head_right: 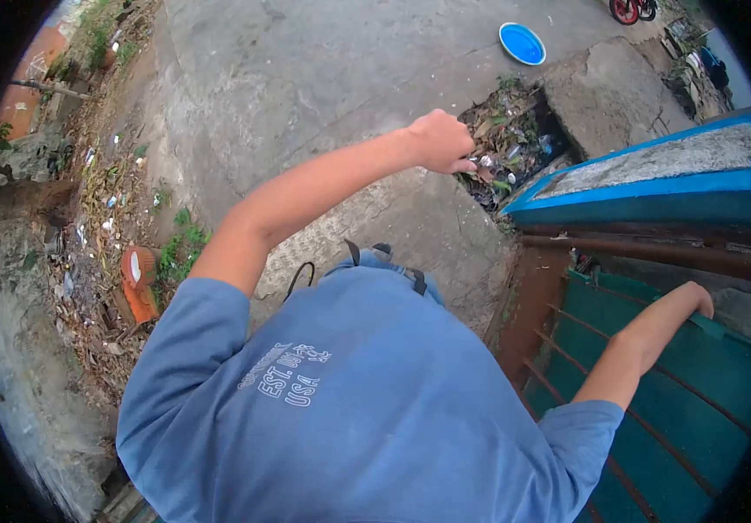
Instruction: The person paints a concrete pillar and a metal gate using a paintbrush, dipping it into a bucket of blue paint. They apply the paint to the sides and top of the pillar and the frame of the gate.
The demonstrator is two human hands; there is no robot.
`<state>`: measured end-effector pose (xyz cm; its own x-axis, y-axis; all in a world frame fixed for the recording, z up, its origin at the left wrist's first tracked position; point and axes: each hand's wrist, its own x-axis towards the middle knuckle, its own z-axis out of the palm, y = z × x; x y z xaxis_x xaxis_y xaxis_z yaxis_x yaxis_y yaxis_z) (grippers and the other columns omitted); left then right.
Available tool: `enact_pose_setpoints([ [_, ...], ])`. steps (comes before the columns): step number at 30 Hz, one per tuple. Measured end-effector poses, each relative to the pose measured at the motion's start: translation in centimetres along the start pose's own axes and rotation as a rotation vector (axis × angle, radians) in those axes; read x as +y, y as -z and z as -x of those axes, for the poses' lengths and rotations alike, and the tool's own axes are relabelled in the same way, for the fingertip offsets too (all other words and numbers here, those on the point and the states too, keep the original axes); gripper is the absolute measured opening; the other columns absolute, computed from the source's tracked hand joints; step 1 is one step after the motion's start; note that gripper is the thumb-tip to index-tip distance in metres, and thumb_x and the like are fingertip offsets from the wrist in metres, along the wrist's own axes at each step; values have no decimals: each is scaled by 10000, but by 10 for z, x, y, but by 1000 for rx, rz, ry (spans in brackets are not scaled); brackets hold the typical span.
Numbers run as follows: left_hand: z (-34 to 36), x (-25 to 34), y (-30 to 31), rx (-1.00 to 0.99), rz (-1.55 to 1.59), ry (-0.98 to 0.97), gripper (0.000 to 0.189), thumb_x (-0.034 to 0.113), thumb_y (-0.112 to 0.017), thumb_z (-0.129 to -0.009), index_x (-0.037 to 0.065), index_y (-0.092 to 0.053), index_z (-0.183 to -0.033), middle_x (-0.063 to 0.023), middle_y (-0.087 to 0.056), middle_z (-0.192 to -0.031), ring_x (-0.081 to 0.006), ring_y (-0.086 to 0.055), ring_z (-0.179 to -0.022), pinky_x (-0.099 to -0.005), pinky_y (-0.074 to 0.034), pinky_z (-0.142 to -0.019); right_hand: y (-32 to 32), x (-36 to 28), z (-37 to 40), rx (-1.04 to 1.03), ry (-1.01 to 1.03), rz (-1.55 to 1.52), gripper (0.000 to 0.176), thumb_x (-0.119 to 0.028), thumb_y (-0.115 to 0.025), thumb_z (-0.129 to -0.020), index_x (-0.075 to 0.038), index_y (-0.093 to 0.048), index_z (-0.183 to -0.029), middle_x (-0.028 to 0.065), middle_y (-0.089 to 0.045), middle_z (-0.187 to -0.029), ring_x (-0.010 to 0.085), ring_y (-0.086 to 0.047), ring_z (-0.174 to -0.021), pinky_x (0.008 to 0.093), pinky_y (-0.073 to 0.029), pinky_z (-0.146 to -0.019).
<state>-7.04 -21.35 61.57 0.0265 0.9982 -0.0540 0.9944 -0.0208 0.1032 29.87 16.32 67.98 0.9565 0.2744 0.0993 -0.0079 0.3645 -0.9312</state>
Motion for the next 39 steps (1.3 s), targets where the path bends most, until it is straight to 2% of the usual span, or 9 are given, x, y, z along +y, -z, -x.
enact_pose_setpoints([
  [11,0,-24,-96,228,596,223,461,487,-572,-871,48,-687,-787,-192,-655,-759,-353,-632,-720,-439,-489,-652,23,27,33,-44,13,249,510,-394,-470,-942,7,-458,-1257,260,-603,-1116,455,-587,-1003,509,-484,-856],
  [14,-20,-13,-119,102,818,325,487,504,-596,-849,34,-700,-776,-177,-650,-698,-307,-637,-630,-395,-477,-580,43,40,88,-178,247,-76,401,-409,-522,-935,-10,-565,-925,100,-584,-768,187,-560,-619,306,-469,-598],
  [18,-42,4,-128,77,836,267,451,485,-587,-853,54,-717,-835,-133,-673,-703,-257,-672,-672,-341,-504,-625,85,67,121,-502,578,-24,399,-379,-566,-922,-1,-631,-1033,98,-588,-626,221,-572,-522,334,-448,-506],
  [21,-55,1,-121,60,891,242,407,442,-610,-854,51,-724,-848,-120,-687,-705,-220,-681,-664,-315,-515,-639,111,5,125,-600,895,131,380,-321,-662,-850,-77,-645,-1142,107,-549,-551,247,-549,-448,345,-400,-432],
  [25,-64,1,-114,-35,940,252,352,381,-636,-860,42,-729,-847,-107,-697,-699,-180,-686,-650,-290,-524,-647,108,-81,111,-1294,883,203,391,-151,-695,-761,-139,-658,-1150,121,-615,-617,249,-597,-488,338,-466,-472],
  [30,-77,7,-96,-50,775,144,379,403,-622,-871,41,-725,-828,-89,-695,-686,-176,-687,-656,-291,-524,-641,66,-154,90,-1516,1143,198,314,-358,-737,-789,-111,-725,-983,92,-595,-586,239,-589,-486,341,-454,-467],
  [33,-79,17,-86,-33,821,181,388,405,-628,-870,30,-719,-832,-93,-695,-686,-169,-687,-654,-283,-523,-639,44,-178,80,-1869,822,338,439,-477,-687,-804,-40,-706,-843,129,-557,-512,246,-575,-447,337,-436,-457],
  [36,-70,25,-80,3,873,197,374,376,-630,-878,15,-715,-828,-100,-695,-689,-164,-690,-654,-274,-522,-637,36,-231,76,-2001,696,368,262,-274,-785,-760,-24,-714,-792,70,-679,-674,117,-656,-569,247,-484,-528],
  [39,-61,18,-109,-13,982,227,368,351,-628,-886,-2,-713,-828,-103,-696,-699,-160,-695,-672,-269,-521,-634,27,-250,65,-1863,735,212,209,-179,-786,-758,-5,-675,-724,43,-642,-636,88,-620,-529,237,-488,-503],
])
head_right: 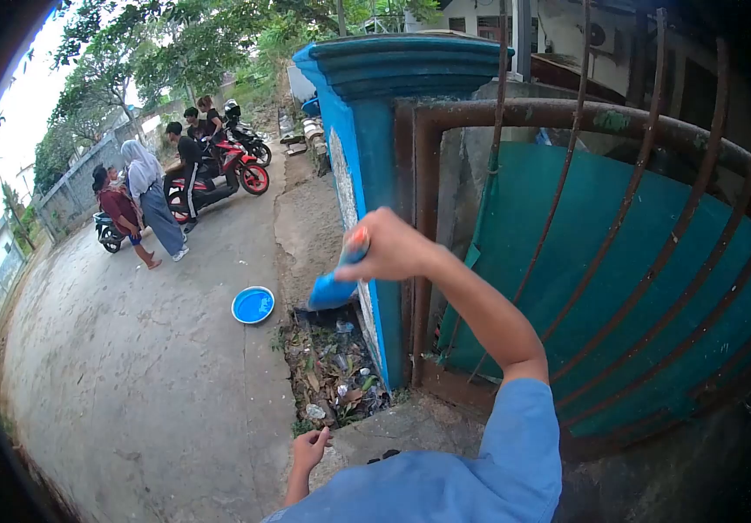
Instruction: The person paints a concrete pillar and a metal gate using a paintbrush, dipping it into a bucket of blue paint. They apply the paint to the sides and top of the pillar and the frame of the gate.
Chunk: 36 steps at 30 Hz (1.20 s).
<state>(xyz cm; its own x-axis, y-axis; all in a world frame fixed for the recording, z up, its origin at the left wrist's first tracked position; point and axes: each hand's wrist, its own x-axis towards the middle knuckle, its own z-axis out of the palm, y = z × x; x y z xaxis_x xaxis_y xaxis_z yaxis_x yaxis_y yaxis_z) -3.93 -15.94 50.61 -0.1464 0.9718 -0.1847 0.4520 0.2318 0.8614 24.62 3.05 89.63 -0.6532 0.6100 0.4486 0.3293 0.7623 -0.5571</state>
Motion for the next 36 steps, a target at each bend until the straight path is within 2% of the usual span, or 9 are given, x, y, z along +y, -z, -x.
enact_pose_setpoints([
  [4,12,-11,0,-18,56,13,368,341,-616,-897,-7,-715,-830,-100,-696,-707,-156,-694,-674,-271,-520,-631,31,-11,-8,340,52,-16,290,-231,-740,-810,-13,-617,-664,37,-598,-585,91,-588,-491,246,-459,-463],
  [7,12,-7,3,-8,57,17,353,330,-610,-901,1,-719,-832,-95,-696,-704,-155,-688,-664,-268,-517,-637,50,-13,-18,755,288,-175,175,-139,-728,-829,-32,-612,-751,35,-620,-640,86,-601,-532,212,-464,-466],
  [10,3,2,0,8,61,-5,342,324,-611,-901,9,-722,-831,-90,-694,-699,-144,-682,-668,-262,-513,-649,72,-24,-39,996,530,-305,152,-109,-706,-845,-11,-601,-797,56,-631,-667,102,-617,-553,218,-484,-489],
  [13,-8,32,0,-27,83,-70,341,328,-612,-900,15,-725,-829,-88,-692,-692,-121,-672,-678,-256,-508,-656,78,-24,-68,1127,575,-318,150,-98,-693,-855,10,-594,-824,74,-635,-678,111,-627,-569,219,-493,-507],
  [19,-27,130,6,-48,273,-280,270,227,-611,-914,-26,-705,-915,-78,-710,-778,-102,-662,-719,-235,-514,-677,80,16,-102,1233,607,-174,165,-104,-699,-850,6,-577,-835,90,-656,-711,128,-647,-578,235,-517,-541],
  [21,-29,142,9,-27,293,-349,260,210,-608,-917,-33,-700,-927,-77,-712,-796,-103,-663,-728,-231,-515,-682,82,24,-96,1370,644,151,150,-104,-700,-850,16,-616,-820,63,-651,-670,98,-630,-544,201,-483,-488],
  [25,-29,144,16,-42,339,-313,265,210,-602,-921,-36,-699,-919,-84,-715,-821,-99,-662,-741,-233,-517,-687,80,21,-82,1443,705,-33,129,-73,-690,-851,23,-604,-849,78,-654,-669,98,-634,-543,202,-482,-482],
  [29,-37,141,16,-51,288,-238,266,204,-599,-922,-44,-695,-915,-92,-715,-832,-103,-665,-752,-238,-521,-693,68,13,-101,1336,799,-112,123,-64,-687,-852,24,-603,-866,83,-656,-675,93,-637,-554,199,-484,-490],
  [36,-43,138,11,17,357,-293,246,189,-589,-926,-21,-709,-885,-68,-701,-771,-92,-641,-706,-221,-494,-638,97,56,-79,1551,618,410,132,-121,-721,-830,-22,-634,-840,64,-657,-660,116,-647,-545,229,-486,-499],
])
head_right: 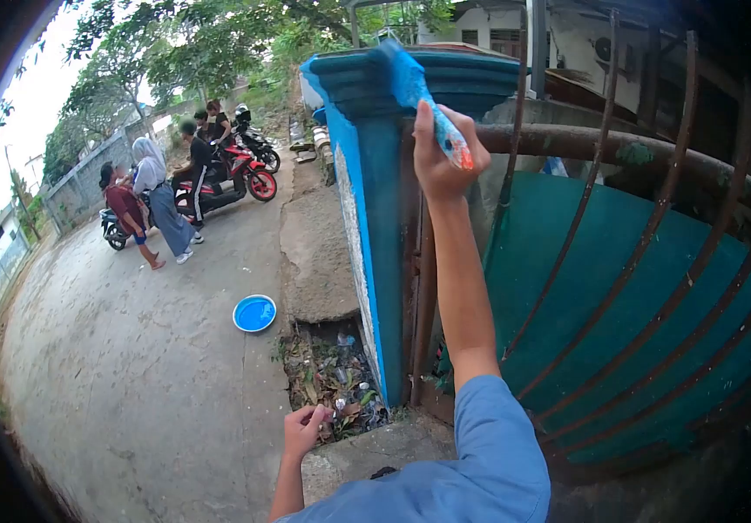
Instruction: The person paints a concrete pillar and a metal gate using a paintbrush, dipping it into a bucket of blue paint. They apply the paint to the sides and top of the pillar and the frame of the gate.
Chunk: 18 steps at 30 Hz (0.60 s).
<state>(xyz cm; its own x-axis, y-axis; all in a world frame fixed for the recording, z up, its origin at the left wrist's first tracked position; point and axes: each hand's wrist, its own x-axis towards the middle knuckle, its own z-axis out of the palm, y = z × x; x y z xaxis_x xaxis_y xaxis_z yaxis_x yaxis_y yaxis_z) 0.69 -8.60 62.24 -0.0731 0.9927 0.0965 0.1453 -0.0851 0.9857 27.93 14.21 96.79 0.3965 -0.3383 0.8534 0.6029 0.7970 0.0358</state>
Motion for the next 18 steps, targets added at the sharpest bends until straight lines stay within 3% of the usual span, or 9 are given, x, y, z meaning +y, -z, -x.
enact_pose_setpoints([
  [2,-1,-10,1,0,8,-14,245,188,-586,-927,-20,-709,-886,-65,-698,-764,-92,-638,-697,-218,-487,-616,16,12,-4,29,96,186,137,-118,-733,-813,-21,-637,-823,76,-651,-666,168,-650,-550,267,-490,-504],
  [9,-10,-4,-1,8,19,28,247,184,-578,-932,-21,-708,-884,-48,-677,-726,-74,-590,-635,-217,-435,-558,32,1,-24,63,303,372,143,-103,-727,-811,-6,-623,-820,84,-638,-684,190,-637,-538,275,-491,-494],
  [13,-16,-6,-2,6,-1,-15,245,180,-576,-932,-21,-708,-881,-52,-678,-732,-71,-582,-639,-215,-436,-580,25,-5,-19,98,314,316,156,-96,-736,-800,6,-619,-817,100,-634,-685,205,-635,-539,280,-495,-493],
  [15,-16,-6,-5,-3,-14,-10,245,176,-574,-932,-23,-707,-880,-53,-679,-733,-73,-588,-657,-216,-438,-587,16,-12,-10,-57,311,299,165,-79,-748,-782,14,-616,-814,115,-633,-687,225,-641,-549,289,-507,-504],
  [18,-18,-13,-10,-8,-6,9,246,175,-575,-932,-26,-706,-878,-58,-681,-734,-77,-592,-666,-220,-443,-597,8,-31,6,-99,308,103,167,-53,-751,-766,32,-615,-815,129,-645,-708,238,-661,-579,297,-523,-515],
])
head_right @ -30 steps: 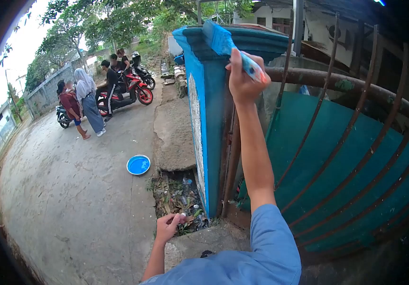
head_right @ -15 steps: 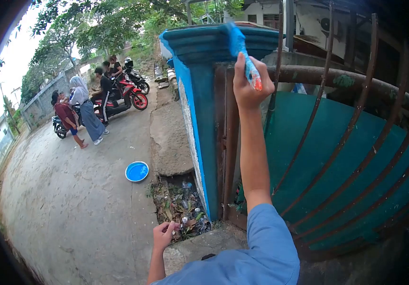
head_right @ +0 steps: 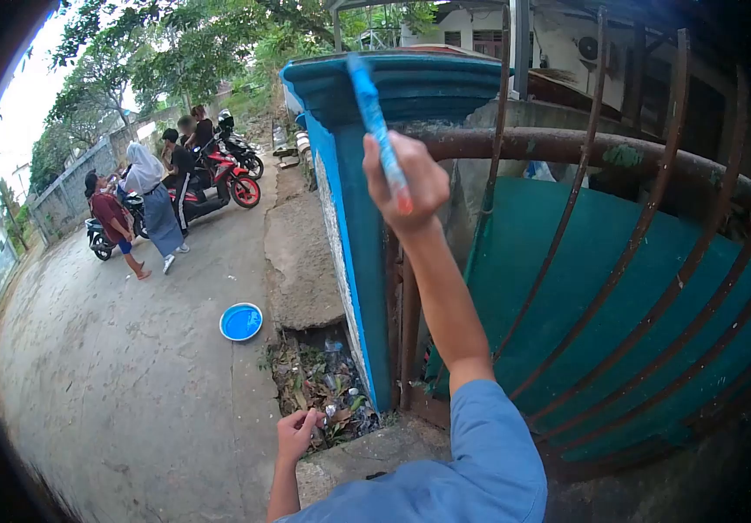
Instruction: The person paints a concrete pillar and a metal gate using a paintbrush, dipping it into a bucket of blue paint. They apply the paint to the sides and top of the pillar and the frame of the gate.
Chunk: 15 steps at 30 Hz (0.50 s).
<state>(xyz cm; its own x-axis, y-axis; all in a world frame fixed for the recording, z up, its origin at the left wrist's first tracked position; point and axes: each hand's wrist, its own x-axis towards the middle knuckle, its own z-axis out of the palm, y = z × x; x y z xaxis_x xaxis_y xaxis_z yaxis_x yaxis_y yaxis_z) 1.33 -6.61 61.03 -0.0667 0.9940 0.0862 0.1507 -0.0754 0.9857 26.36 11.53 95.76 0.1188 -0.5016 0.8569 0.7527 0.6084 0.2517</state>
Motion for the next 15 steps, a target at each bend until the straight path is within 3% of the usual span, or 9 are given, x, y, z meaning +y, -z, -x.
enact_pose_setpoints([
  [3,1,5,-3,-11,-6,11,252,180,-571,-935,-27,-705,-881,-60,-683,-740,-84,-601,-669,-225,-450,-602,6,-5,7,21,4,-12,183,-48,-757,-759,46,-611,-818,135,-653,-702,231,-672,-586,289,-526,-507],
  [6,1,-2,1,-33,-30,59,262,204,-594,-926,-35,-700,-925,-94,-716,-850,-122,-667,-731,-230,-506,-680,11,9,12,112,-175,-10,175,-72,-763,-764,23,-623,-807,120,-659,-699,214,-667,-569,269,-513,-507],
  [10,1,-5,0,-10,-9,25,260,187,-563,-939,-26,-704,-890,-67,-692,-766,-98,-625,-689,-230,-466,-622,15,29,10,80,-311,58,137,-107,-729,-813,-12,-632,-804,83,-660,-673,160,-658,-552,247,-496,-500],
  [15,0,-4,0,-1,16,19,255,191,-576,-933,-26,-704,-896,-71,-696,-780,-106,-642,-715,-233,-480,-645,24,34,2,113,-237,160,128,-93,-729,-813,-9,-633,-815,74,-660,-664,140,-662,-569,246,-496,-502],
])
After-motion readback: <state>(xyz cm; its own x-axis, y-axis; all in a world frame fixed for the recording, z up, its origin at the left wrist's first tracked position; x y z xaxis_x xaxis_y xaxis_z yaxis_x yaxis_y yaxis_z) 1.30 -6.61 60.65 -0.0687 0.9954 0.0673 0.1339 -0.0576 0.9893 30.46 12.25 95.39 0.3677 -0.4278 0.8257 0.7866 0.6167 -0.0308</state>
